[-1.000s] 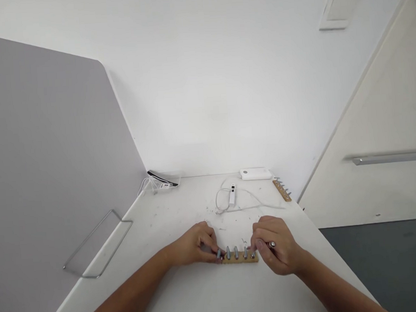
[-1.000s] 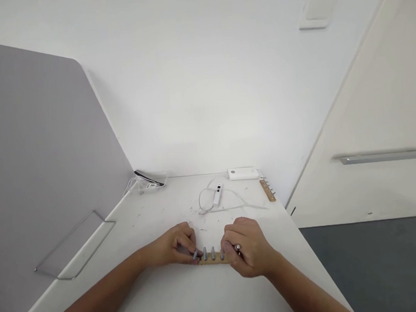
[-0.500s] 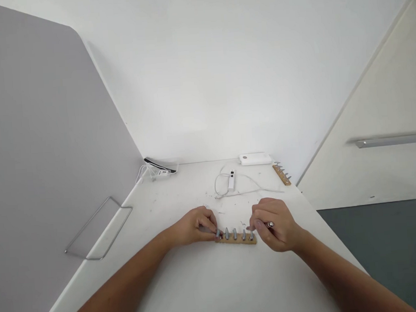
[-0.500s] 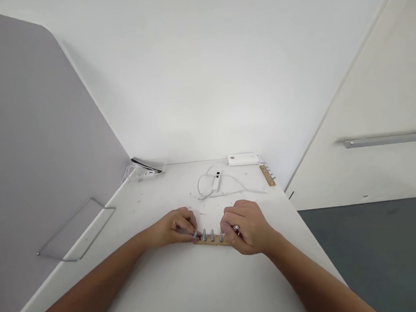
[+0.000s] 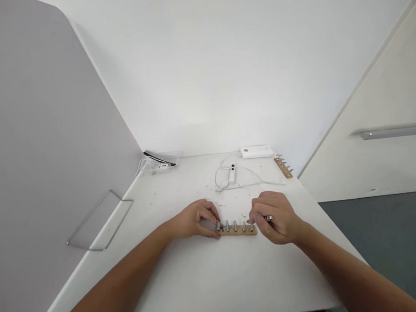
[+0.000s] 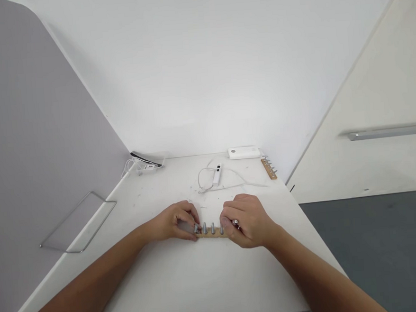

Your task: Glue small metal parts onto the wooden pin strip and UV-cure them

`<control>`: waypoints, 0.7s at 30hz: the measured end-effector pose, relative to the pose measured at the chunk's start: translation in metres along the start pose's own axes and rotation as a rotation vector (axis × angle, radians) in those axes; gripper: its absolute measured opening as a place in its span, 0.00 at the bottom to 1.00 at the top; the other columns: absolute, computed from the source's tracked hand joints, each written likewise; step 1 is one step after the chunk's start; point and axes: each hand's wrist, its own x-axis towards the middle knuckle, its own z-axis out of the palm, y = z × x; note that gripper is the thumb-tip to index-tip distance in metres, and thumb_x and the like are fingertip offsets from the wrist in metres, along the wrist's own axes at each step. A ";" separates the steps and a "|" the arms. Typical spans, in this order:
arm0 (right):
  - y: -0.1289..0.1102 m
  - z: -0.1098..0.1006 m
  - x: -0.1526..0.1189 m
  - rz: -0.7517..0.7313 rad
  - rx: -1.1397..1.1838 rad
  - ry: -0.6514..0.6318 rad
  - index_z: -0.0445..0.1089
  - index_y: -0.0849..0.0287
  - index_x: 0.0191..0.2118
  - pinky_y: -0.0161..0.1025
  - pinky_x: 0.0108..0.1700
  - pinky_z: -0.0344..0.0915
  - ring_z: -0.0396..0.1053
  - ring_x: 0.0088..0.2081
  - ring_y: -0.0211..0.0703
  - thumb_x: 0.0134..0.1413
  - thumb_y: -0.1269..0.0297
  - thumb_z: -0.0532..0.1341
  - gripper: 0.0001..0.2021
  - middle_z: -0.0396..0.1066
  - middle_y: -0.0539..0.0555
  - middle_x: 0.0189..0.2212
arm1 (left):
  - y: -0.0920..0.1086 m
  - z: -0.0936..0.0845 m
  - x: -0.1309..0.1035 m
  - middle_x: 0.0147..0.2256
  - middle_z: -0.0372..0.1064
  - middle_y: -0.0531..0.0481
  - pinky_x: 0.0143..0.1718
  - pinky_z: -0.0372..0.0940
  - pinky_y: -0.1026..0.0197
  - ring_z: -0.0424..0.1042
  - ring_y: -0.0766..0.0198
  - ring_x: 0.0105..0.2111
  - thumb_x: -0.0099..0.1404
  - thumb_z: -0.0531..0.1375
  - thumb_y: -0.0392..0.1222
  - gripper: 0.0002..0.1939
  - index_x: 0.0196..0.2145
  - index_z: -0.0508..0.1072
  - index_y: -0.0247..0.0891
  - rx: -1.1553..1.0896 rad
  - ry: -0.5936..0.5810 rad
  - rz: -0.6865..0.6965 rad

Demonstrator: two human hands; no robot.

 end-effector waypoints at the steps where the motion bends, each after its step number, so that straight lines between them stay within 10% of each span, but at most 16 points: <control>1: 0.000 0.000 0.000 -0.002 -0.002 -0.001 0.66 0.56 0.30 0.39 0.28 0.52 0.53 0.20 0.37 0.63 0.73 0.53 0.11 0.64 0.46 0.19 | -0.001 0.000 0.000 0.42 0.79 0.49 0.48 0.66 0.57 0.73 0.56 0.45 0.55 0.75 0.54 0.14 0.38 0.86 0.47 0.004 0.003 0.005; 21: -0.002 0.003 -0.001 -0.022 -0.009 -0.020 0.66 0.55 0.29 0.39 0.28 0.52 0.53 0.20 0.36 0.62 0.72 0.53 0.11 0.64 0.46 0.19 | -0.008 0.004 0.000 0.40 0.81 0.46 0.42 0.69 0.58 0.76 0.57 0.42 0.56 0.75 0.51 0.12 0.34 0.86 0.43 -0.076 0.056 0.017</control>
